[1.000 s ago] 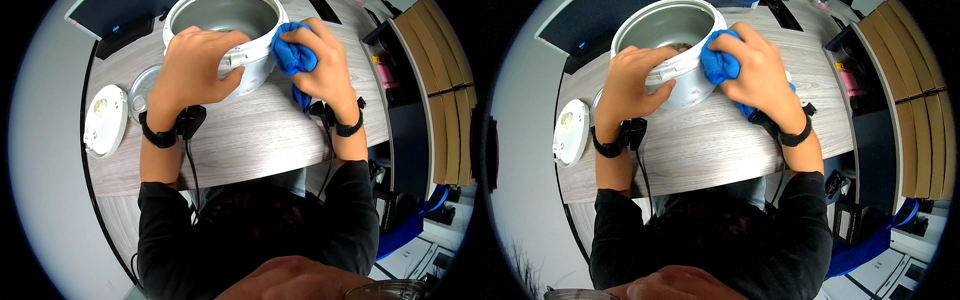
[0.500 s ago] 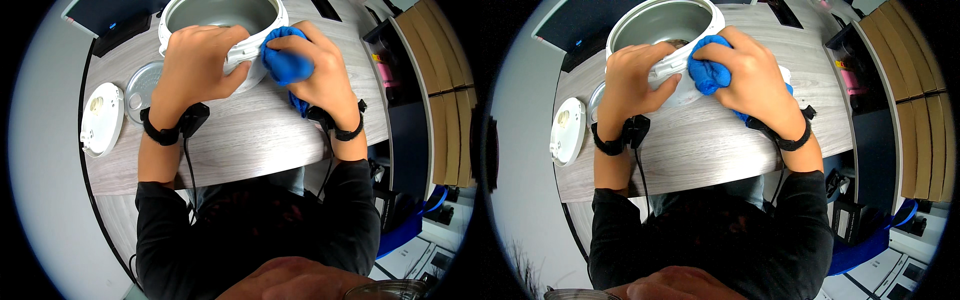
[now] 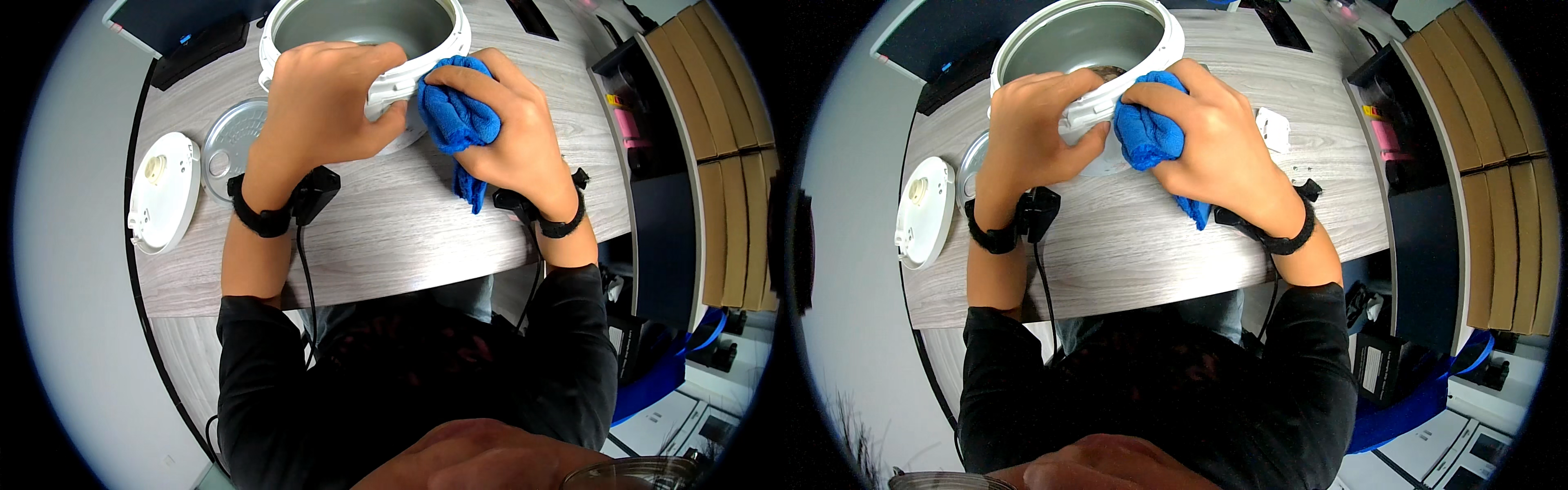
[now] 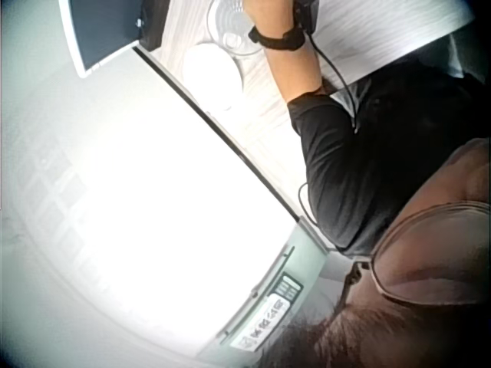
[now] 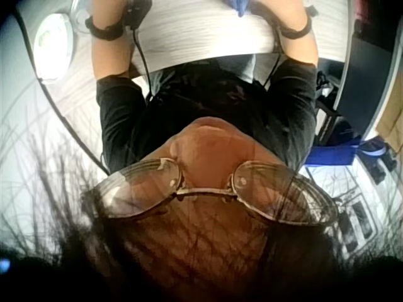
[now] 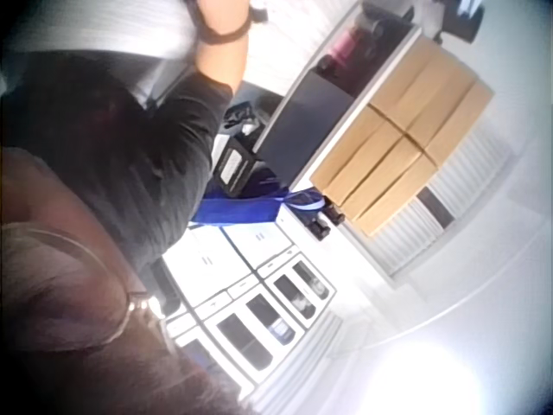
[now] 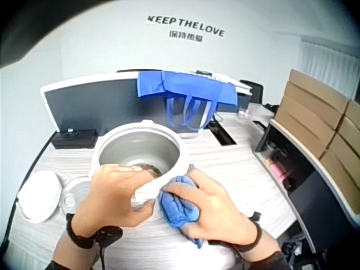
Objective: The person uses a screwdriver to remove screws from the lid of a white cylindrical appliance, then removes the lid and wipes the rim with a blue cloth.
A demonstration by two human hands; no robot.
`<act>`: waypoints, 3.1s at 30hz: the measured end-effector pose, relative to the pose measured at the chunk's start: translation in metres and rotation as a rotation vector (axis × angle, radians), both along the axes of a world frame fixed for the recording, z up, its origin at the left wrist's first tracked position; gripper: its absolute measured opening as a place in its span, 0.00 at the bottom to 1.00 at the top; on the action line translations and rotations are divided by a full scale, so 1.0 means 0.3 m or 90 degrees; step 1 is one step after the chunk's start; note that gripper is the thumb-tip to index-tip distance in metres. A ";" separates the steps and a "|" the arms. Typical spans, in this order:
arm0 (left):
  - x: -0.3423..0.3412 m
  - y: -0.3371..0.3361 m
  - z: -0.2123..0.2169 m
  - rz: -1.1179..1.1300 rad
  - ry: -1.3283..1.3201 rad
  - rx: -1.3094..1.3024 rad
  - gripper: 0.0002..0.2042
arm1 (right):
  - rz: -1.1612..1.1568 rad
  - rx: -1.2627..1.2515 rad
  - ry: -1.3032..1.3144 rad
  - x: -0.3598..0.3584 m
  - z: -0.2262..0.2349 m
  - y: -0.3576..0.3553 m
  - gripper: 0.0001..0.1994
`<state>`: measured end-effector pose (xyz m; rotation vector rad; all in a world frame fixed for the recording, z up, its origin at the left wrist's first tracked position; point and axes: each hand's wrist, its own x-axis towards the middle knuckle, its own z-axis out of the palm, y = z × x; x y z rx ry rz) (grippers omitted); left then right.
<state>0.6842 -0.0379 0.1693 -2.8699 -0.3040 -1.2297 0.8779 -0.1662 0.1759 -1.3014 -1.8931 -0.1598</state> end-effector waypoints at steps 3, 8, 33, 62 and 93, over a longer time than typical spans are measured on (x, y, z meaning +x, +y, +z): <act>0.001 0.002 -0.002 0.000 0.010 -0.001 0.13 | -0.002 -0.003 -0.016 0.032 -0.001 0.001 0.23; -0.007 0.015 0.000 -0.003 0.027 -0.012 0.13 | -0.061 -0.018 -0.036 0.098 0.001 0.004 0.23; 0.007 0.001 0.024 0.045 0.017 0.021 0.14 | -0.026 -0.037 -0.056 0.168 0.020 0.024 0.27; 0.001 0.013 0.023 0.031 0.026 0.021 0.14 | -0.062 -0.028 -0.026 0.191 0.004 0.054 0.24; -0.011 0.015 0.013 0.021 0.011 0.025 0.13 | -0.031 0.035 -0.055 0.135 -0.019 0.054 0.25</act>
